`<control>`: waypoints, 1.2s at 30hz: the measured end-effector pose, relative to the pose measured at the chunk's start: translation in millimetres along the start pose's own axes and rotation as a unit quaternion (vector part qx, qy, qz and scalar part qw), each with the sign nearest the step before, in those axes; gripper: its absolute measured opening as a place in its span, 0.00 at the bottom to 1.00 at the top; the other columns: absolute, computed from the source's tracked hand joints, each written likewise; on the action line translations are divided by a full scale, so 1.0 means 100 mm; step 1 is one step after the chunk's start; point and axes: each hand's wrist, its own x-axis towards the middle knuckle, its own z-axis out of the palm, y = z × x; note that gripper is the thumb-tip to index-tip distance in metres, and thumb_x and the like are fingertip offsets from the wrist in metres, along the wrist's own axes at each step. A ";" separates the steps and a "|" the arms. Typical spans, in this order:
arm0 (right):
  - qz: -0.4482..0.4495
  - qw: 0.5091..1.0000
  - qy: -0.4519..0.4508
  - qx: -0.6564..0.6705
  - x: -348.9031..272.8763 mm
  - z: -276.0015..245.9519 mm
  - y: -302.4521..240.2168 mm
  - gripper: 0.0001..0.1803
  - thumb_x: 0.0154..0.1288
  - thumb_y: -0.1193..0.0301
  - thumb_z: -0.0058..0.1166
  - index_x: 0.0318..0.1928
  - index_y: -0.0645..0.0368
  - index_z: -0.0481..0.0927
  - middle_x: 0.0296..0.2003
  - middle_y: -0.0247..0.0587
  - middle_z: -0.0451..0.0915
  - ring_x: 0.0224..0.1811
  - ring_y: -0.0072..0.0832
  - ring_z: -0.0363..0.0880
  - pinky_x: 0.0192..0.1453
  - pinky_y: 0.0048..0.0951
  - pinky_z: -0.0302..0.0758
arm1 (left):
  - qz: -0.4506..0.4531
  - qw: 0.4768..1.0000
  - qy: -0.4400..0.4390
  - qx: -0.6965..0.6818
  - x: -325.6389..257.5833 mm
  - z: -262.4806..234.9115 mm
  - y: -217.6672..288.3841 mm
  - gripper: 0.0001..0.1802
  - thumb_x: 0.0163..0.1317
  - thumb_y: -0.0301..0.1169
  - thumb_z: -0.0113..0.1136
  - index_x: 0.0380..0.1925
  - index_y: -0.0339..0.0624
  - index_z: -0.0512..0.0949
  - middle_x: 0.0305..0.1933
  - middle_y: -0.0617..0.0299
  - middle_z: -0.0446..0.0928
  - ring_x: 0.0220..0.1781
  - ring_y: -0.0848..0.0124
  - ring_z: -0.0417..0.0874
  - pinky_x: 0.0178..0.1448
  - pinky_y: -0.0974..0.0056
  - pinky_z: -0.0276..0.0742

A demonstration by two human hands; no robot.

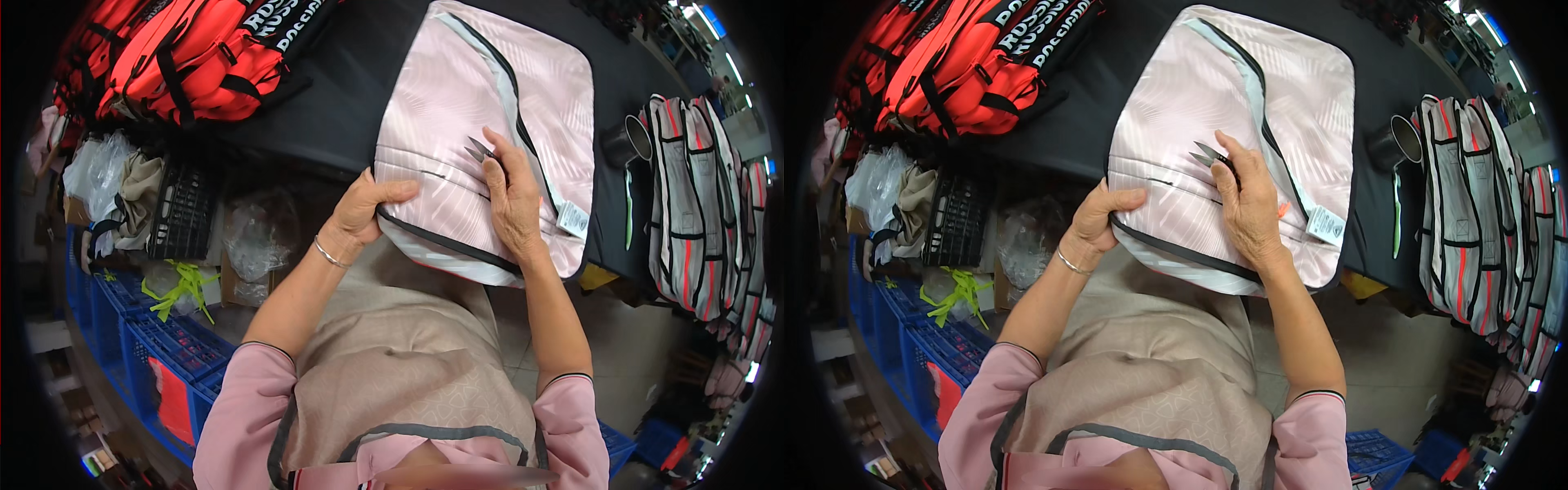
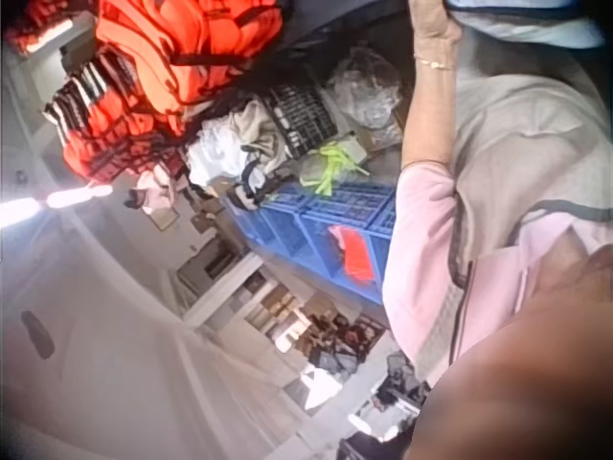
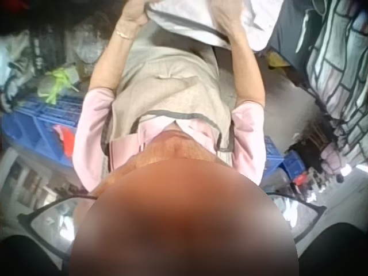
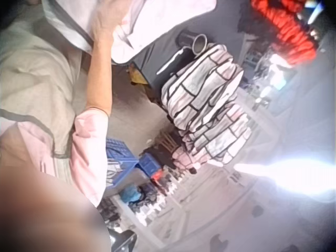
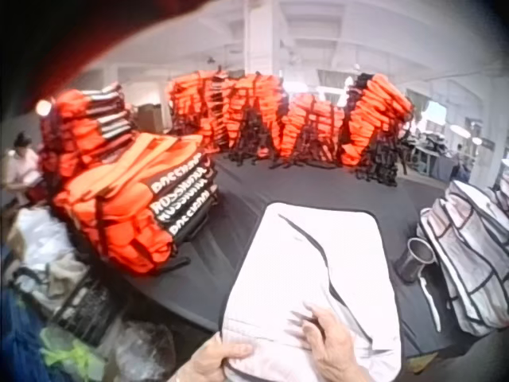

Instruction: Trimming loose threads and inspecting seams on backpacks and laptop sleeves at a garment factory.

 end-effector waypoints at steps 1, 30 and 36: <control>0.021 0.999 0.020 0.037 0.03 0.01 -0.01 0.18 0.72 0.68 0.53 0.58 0.61 0.74 0.36 0.45 0.75 0.41 0.34 0.75 0.50 0.28 0.73 | 0.014 1.000 0.007 -0.018 -0.04 -0.03 -0.05 0.28 0.54 0.19 0.67 0.56 0.32 0.73 0.51 0.54 0.80 0.51 0.66 0.83 0.59 0.61 0.79; -0.160 0.971 -0.028 -0.174 0.07 0.01 -0.38 0.11 0.54 0.69 0.68 0.34 0.57 0.80 0.29 0.35 0.76 0.31 0.33 0.74 0.35 0.33 0.70 | 0.033 0.999 -0.008 -0.036 -0.05 -0.15 -0.24 0.26 0.54 0.21 0.68 0.54 0.34 0.75 0.49 0.57 0.81 0.50 0.68 0.83 0.59 0.63 0.78; -0.197 0.957 -0.026 -0.212 0.05 0.03 -0.38 0.10 0.54 0.69 0.68 0.33 0.58 0.80 0.27 0.36 0.76 0.30 0.35 0.74 0.35 0.34 0.71 | 0.024 0.999 0.003 -0.028 -0.05 -0.13 -0.25 0.24 0.53 0.20 0.69 0.52 0.34 0.76 0.47 0.59 0.82 0.47 0.71 0.83 0.56 0.63 0.79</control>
